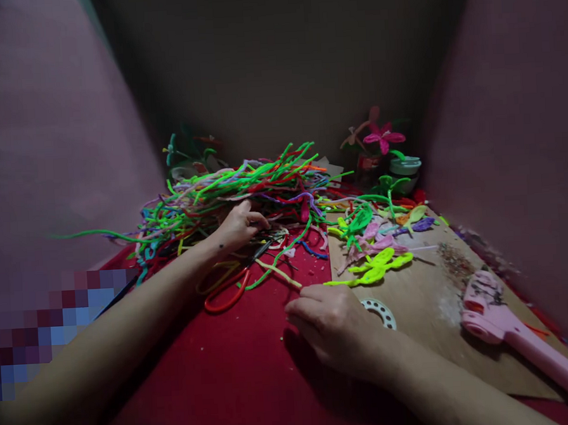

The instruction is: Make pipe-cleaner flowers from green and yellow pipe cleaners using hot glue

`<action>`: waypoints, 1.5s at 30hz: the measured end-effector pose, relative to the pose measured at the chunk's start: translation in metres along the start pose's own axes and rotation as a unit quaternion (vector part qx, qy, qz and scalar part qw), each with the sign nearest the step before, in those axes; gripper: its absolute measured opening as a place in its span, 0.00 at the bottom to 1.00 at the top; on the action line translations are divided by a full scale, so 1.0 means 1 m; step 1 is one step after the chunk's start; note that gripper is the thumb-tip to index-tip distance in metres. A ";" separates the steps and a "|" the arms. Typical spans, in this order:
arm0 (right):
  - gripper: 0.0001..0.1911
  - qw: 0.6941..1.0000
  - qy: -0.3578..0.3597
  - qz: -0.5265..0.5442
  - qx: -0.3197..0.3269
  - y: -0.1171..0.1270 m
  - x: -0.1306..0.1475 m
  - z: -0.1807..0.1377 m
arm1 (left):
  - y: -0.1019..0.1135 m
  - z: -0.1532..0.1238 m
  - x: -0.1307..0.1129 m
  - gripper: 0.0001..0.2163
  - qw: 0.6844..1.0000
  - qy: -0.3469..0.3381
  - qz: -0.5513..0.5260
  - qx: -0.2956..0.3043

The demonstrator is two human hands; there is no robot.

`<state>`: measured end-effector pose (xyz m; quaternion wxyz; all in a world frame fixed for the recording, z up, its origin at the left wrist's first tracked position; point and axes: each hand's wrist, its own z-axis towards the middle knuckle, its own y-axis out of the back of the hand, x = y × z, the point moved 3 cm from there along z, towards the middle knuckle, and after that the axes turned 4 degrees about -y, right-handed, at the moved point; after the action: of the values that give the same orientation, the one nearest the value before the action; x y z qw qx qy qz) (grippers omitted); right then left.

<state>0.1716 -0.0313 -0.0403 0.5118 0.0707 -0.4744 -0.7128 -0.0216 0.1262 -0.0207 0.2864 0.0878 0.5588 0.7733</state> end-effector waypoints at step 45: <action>0.08 1.000 0.000 -0.014 -0.001 0.003 -0.002 0.001 | 0.033 0.000 0.010 0.12 0.969 -0.011 -0.230 0.090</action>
<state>0.1737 -0.0297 -0.0382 0.5021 0.0769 -0.4725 -0.7203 -0.0407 0.1247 0.0075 0.4539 -0.0090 0.6276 0.6325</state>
